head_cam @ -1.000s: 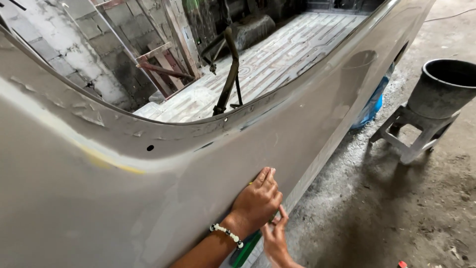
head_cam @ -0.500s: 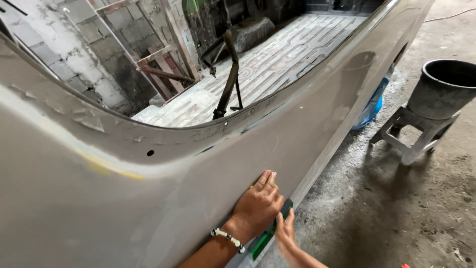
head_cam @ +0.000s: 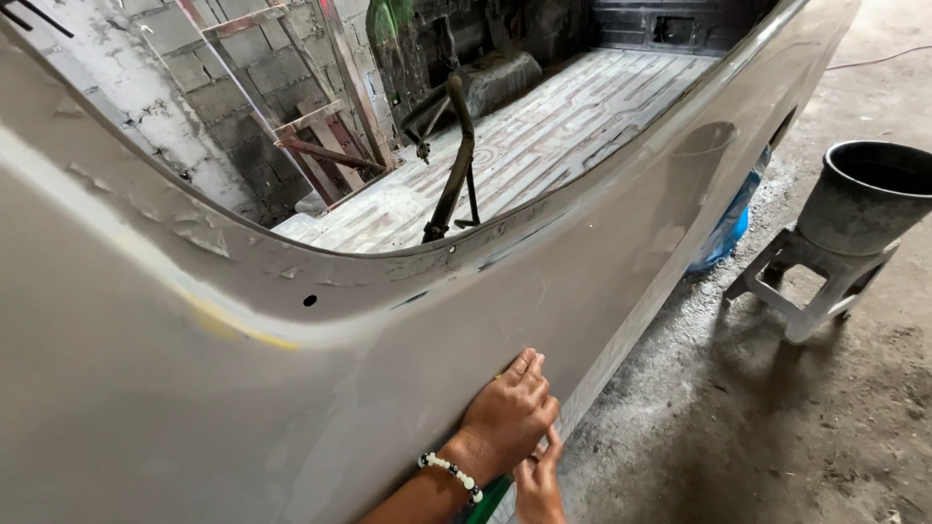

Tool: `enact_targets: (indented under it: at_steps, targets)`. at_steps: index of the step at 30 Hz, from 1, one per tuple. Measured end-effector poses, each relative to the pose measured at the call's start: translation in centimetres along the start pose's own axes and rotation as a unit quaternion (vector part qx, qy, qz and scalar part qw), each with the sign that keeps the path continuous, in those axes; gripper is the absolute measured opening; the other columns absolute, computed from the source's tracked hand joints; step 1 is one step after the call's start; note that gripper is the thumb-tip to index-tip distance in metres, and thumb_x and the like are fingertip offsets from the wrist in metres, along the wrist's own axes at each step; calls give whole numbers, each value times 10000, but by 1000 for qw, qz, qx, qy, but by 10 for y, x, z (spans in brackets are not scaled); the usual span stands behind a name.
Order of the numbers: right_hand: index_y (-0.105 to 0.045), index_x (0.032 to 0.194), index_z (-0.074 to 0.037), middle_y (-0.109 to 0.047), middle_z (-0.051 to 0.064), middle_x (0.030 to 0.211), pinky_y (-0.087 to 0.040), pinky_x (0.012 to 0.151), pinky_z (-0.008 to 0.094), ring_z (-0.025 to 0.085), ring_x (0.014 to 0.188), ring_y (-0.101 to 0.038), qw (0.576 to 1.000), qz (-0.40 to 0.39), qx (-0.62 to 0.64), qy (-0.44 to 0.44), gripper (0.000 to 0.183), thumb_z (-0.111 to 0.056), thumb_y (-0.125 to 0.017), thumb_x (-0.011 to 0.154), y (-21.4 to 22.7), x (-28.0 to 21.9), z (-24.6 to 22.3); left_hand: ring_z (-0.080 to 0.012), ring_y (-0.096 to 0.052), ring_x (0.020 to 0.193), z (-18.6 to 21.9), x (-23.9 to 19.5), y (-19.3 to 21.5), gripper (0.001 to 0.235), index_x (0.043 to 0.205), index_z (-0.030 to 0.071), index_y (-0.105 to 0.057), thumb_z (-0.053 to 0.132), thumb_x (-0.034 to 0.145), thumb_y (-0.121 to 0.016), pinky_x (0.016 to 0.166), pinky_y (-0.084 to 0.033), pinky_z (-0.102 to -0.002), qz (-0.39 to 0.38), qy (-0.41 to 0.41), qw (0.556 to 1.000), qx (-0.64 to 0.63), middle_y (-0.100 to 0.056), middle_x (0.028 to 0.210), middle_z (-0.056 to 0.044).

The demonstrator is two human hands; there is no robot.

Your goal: The person uses a green sanding block to sand the exterior surface of a car door. They repeatedly dip a yellow cloth into a bucket of water and wipe the sanded area to clean it. The person moves along the side of the vehicle, sanding and wiping different sections of the door panel.

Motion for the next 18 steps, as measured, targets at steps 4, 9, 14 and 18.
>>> enact_targets:
  at_steps: [4, 9, 14, 18]
  targets:
    - [-32, 1639, -159, -177, 286, 1626, -332, 1154, 410, 363, 1455, -306, 959, 16, -262, 106, 773, 3, -422, 992, -43, 21, -125, -418, -563, 1334, 2, -8, -21, 282, 947, 1, -719, 246, 817, -670, 1220, -325, -505, -1, 3, 1000, -7, -696, 1207, -281]
    - [-86, 1654, -295, -378, 211, 1438, -519, 957, 575, 370, 1224, -502, 990, 53, -118, -50, 860, -127, -531, 937, -86, 10, -222, -337, -671, 1153, 16, -26, 13, 216, 990, 26, -692, 208, 873, -689, 1066, -475, -481, 156, 29, 987, -34, -720, 1099, -164]
    - [-373, 1585, -120, -355, 207, 1538, -323, 1199, 483, 370, 1436, -371, 881, -85, -253, 391, 580, -166, -514, 1024, -140, 4, -272, -285, -680, 928, 40, -75, 27, 169, 943, 68, -655, 120, 849, -785, 845, -528, -441, 393, 172, 895, -124, -685, 972, -85]
    - [-460, 1534, -86, -370, 232, 1527, -344, 1180, 488, 389, 1420, -366, 797, -59, -337, 497, 612, -163, -705, 979, -192, 11, -349, -270, -684, 792, 47, -122, 33, 158, 895, 76, -649, 64, 771, -745, 752, -561, -409, 512, 251, 819, -73, -671, 895, -79]
Point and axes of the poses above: each hand's wrist, its own x-axis towards the middle knuckle, its own y-axis out of the back of the hand, z = x × y, the point moved 3 cm from there along x, towards the middle knuckle
